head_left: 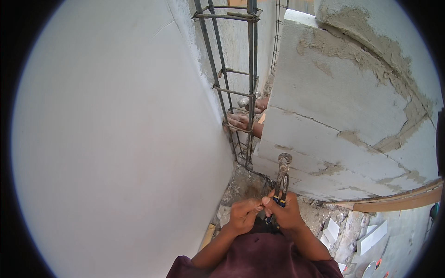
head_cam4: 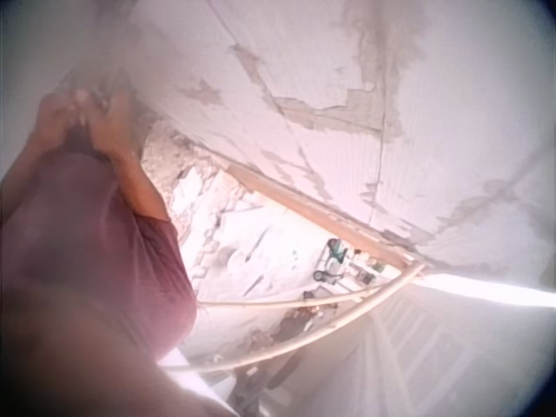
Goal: The person uses pliers to twist and secure wire ties around a vertical rebar cage attached to a concrete wall. They repeatedly grip, twist, and tighten the wire to fasten the rebar segments together.
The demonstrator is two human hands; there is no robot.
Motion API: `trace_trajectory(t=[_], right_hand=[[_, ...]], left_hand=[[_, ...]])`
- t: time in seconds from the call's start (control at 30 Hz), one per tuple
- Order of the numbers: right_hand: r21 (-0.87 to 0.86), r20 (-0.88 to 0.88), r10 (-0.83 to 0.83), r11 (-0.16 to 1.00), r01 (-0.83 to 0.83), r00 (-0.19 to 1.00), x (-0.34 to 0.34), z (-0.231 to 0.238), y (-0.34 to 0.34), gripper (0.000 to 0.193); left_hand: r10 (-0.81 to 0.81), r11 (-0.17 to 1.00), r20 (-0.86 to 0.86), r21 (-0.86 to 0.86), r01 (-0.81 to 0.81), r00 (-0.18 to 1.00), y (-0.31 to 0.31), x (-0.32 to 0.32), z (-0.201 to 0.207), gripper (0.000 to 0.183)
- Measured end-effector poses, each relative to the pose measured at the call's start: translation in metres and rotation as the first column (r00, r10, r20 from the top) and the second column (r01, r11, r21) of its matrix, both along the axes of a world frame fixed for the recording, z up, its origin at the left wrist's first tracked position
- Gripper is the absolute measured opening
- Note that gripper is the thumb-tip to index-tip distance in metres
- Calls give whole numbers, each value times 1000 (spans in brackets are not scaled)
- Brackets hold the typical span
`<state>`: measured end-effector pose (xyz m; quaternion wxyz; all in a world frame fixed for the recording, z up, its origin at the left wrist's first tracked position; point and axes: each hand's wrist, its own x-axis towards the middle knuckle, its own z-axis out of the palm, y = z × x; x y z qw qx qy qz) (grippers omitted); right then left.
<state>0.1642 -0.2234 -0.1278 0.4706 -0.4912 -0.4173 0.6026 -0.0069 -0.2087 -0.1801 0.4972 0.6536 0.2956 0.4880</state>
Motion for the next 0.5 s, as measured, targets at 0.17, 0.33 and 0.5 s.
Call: trace_trajectory(t=[0.17, 0.33, 0.5], right_hand=[[140, 83, 38, 989, -49, 996, 1, -10, 7, 19], [95, 8, 15, 995, -15, 1000, 5, -11, 16, 16], [158, 179, -69, 987, 41, 981, -2, -23, 25, 16]], left_hand=[[20, 930, 161, -364, 41, 987, -3, -8, -12, 19], [-98, 894, 189, -414, 170, 977, 7, -9, 1, 25], [-11, 872, 170, -481, 93, 985, 7, -2, -5, 23]])
